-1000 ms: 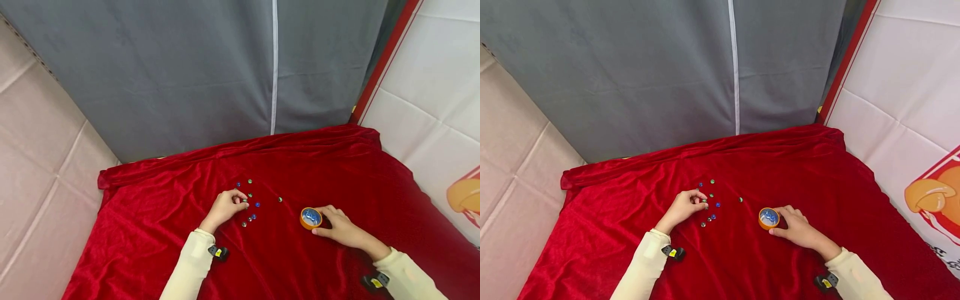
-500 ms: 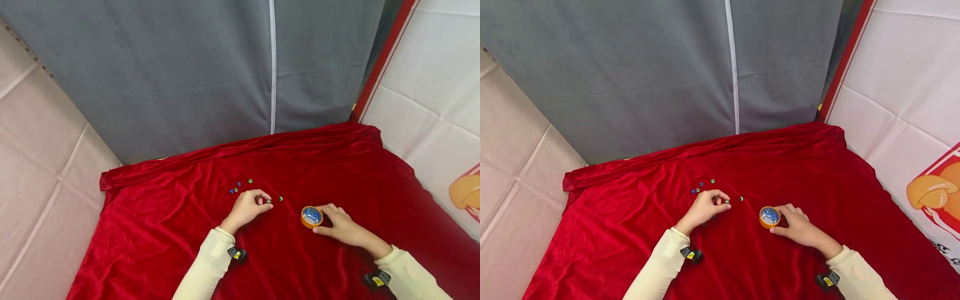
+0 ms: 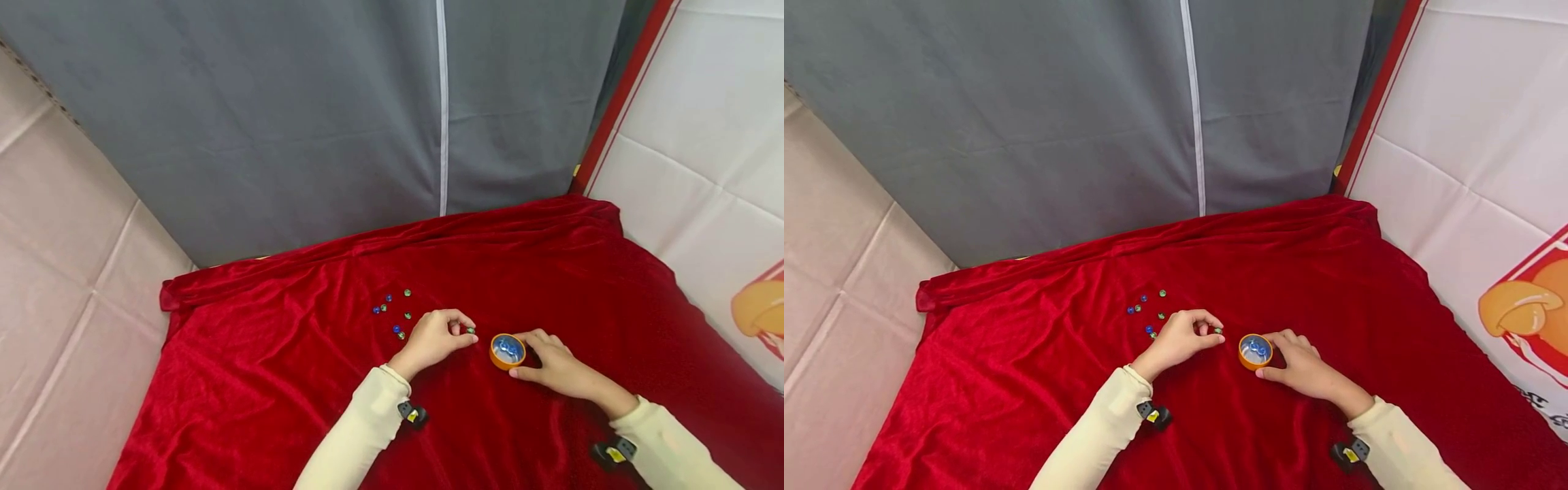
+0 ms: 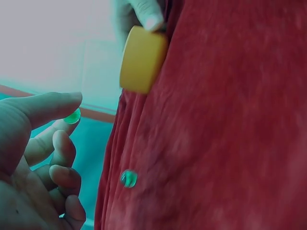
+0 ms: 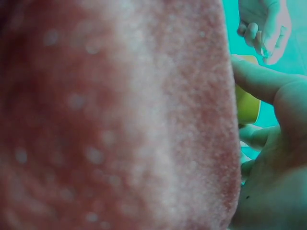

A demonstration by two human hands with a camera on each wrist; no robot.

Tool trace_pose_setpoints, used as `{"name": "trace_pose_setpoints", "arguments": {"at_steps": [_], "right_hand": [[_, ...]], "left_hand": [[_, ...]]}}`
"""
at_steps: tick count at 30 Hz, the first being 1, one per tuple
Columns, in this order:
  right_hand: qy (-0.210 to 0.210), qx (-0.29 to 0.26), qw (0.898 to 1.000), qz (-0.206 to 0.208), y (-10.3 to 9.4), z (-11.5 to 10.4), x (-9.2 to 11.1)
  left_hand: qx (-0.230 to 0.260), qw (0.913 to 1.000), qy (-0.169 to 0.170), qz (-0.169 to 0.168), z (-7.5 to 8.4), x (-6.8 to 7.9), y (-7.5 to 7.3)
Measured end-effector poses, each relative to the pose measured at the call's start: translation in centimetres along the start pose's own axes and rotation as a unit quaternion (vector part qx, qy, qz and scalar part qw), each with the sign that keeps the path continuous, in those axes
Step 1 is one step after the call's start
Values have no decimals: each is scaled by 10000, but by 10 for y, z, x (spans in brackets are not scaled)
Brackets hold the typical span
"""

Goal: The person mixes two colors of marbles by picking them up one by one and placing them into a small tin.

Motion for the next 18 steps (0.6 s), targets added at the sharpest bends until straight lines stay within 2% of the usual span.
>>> {"name": "trace_pose_setpoints", "arguments": {"at_steps": [6,11,18], "right_hand": [[-6,21,10000,33,1,0,0],[24,71,9999,70,3,1,-1],[125,0,9999,-99,3,3,-1]], "left_hand": [[292,9995,-37,-109,3,-5,16],[255,9995,-92,-178,5,-8,27],[248,9993,-147,-246,2,-12,41]]}}
Point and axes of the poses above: each hand's wrist, its own x-axis away from the middle knuckle, its own y-axis out of the palm, z = x × y, the point moved 1 cm from there along -x, towards the middle knuckle, and after that the axes turned 13 degrees about x, right-handed, at the moved point
